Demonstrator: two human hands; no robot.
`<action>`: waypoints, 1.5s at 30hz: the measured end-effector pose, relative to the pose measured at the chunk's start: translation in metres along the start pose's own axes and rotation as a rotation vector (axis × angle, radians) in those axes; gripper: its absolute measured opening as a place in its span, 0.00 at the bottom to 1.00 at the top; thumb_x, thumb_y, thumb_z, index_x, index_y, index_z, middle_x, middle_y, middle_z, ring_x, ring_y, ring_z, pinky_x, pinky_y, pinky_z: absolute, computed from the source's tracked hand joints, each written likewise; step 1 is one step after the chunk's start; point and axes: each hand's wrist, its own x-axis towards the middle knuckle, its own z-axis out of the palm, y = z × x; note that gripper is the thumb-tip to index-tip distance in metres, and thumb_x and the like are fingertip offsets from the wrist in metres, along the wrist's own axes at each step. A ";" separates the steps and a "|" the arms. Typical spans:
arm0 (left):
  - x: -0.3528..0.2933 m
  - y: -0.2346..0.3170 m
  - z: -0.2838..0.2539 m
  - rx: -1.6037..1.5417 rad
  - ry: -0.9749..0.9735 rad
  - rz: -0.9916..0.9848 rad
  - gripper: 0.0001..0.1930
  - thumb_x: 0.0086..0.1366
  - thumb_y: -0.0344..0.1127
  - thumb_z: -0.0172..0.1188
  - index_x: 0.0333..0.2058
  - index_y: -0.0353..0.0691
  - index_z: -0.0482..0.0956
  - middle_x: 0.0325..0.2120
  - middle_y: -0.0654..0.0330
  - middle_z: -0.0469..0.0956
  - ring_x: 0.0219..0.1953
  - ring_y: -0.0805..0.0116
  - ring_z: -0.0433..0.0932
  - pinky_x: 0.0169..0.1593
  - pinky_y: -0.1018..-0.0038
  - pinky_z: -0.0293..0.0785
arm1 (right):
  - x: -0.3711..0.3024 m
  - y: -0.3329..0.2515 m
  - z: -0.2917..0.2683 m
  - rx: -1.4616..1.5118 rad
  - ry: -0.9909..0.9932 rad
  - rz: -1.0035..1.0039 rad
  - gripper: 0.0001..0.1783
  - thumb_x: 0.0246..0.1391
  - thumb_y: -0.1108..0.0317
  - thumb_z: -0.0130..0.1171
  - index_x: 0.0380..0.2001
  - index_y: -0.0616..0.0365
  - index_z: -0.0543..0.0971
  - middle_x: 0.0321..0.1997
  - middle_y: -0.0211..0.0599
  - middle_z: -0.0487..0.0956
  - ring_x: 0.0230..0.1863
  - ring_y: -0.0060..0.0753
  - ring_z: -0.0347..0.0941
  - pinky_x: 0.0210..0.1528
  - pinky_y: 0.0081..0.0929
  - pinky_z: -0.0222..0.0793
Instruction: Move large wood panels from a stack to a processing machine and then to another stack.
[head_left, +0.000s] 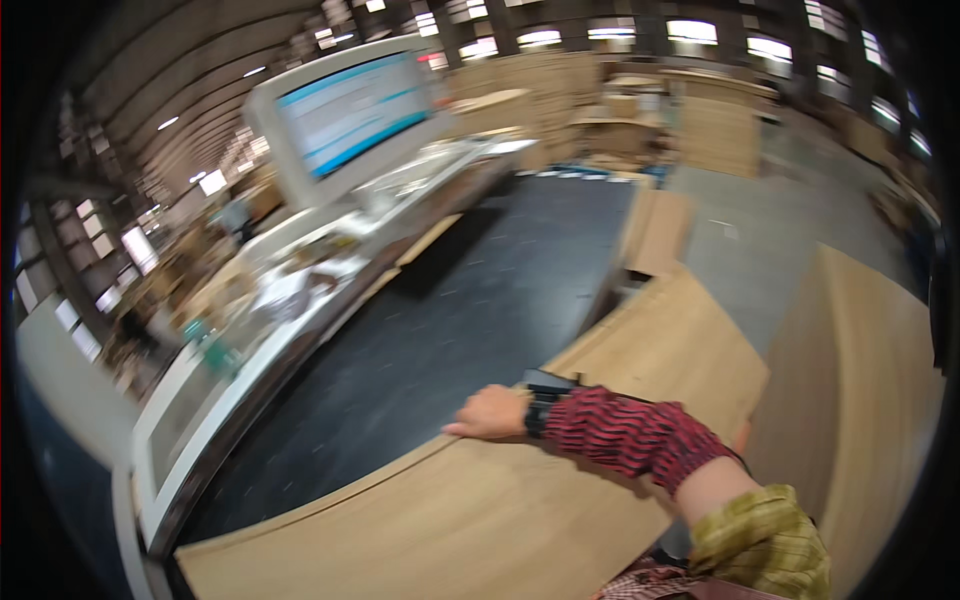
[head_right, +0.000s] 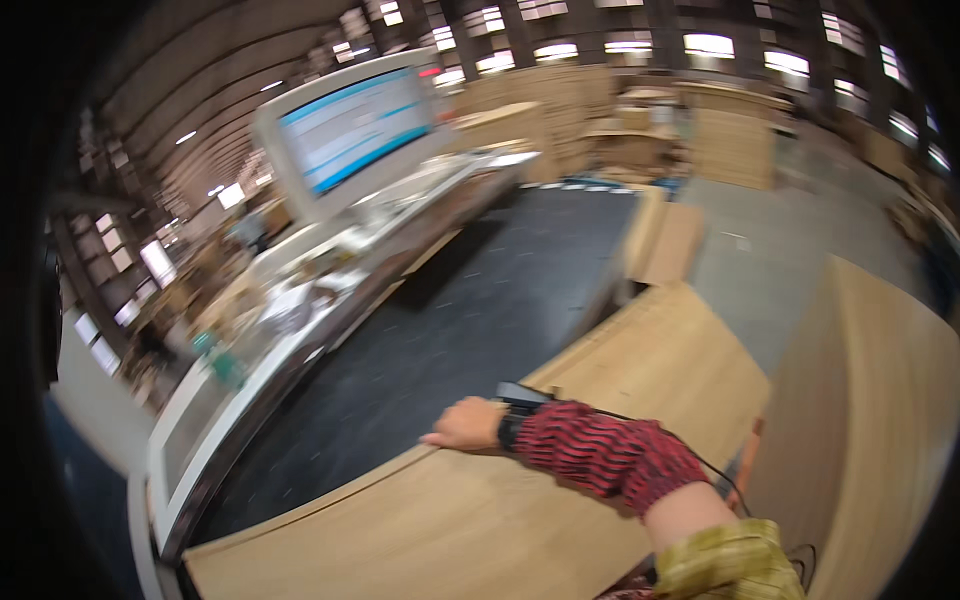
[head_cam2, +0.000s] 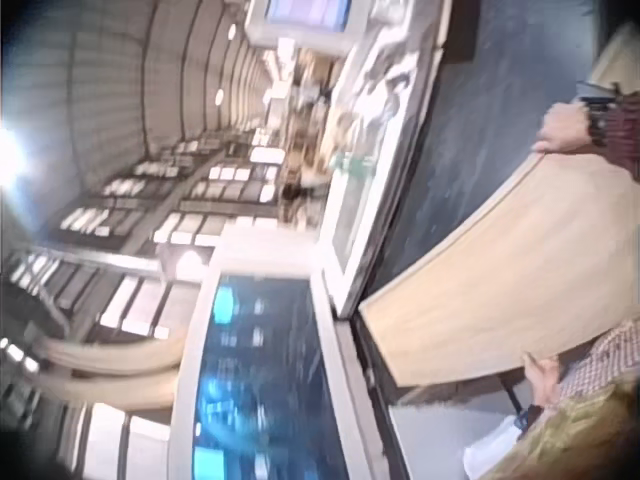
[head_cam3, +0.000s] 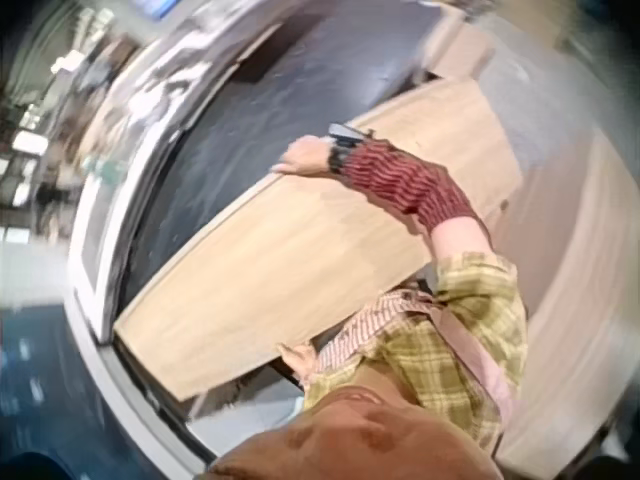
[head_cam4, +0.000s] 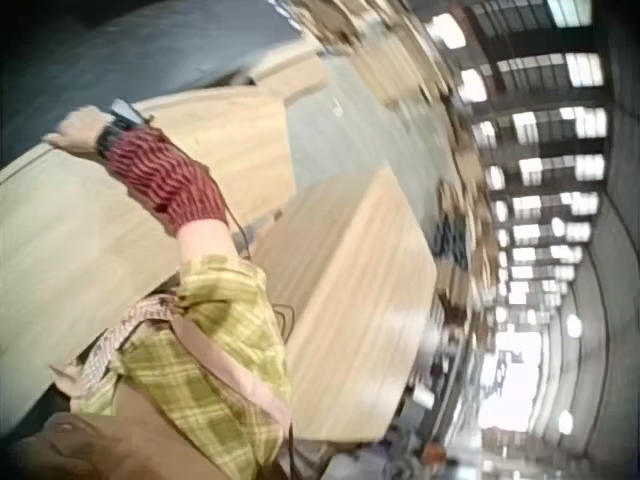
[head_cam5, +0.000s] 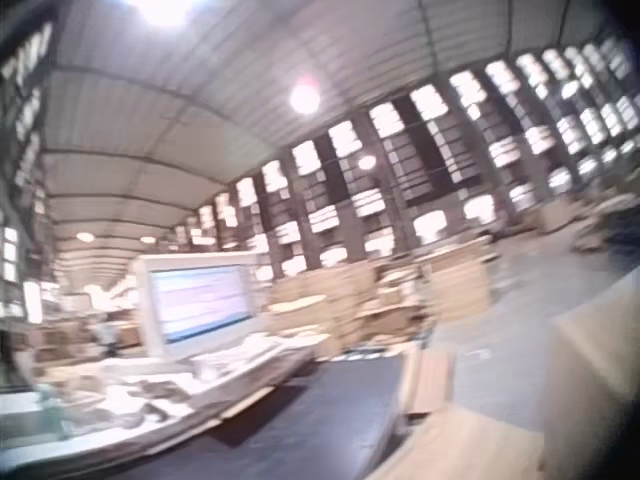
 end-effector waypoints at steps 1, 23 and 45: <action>-0.011 0.008 0.017 -0.096 -0.114 -0.011 0.27 0.63 0.54 0.46 0.53 0.41 0.63 0.49 0.55 0.69 0.47 0.58 0.69 0.47 0.61 0.68 | -0.006 0.000 -0.017 -0.012 0.011 0.009 0.33 0.58 0.43 0.34 0.21 0.58 0.78 0.20 0.47 0.75 0.26 0.52 0.73 0.30 0.42 0.68; -0.095 -0.135 0.293 0.366 -1.190 -0.515 0.13 0.61 0.48 0.52 0.33 0.46 0.79 0.26 0.66 0.80 0.28 0.71 0.77 0.37 0.63 0.74 | -0.456 0.104 -0.305 -0.476 0.408 0.933 0.32 0.58 0.45 0.37 0.18 0.60 0.77 0.20 0.49 0.75 0.26 0.51 0.73 0.30 0.41 0.68; -0.311 -0.525 0.468 1.563 -1.865 -1.130 0.12 0.63 0.46 0.51 0.33 0.43 0.73 0.19 0.62 0.71 0.24 0.70 0.73 0.38 0.68 0.72 | -0.883 -0.014 -0.170 -0.661 0.552 2.368 0.25 0.55 0.48 0.41 0.24 0.55 0.79 0.23 0.49 0.76 0.28 0.54 0.72 0.33 0.46 0.65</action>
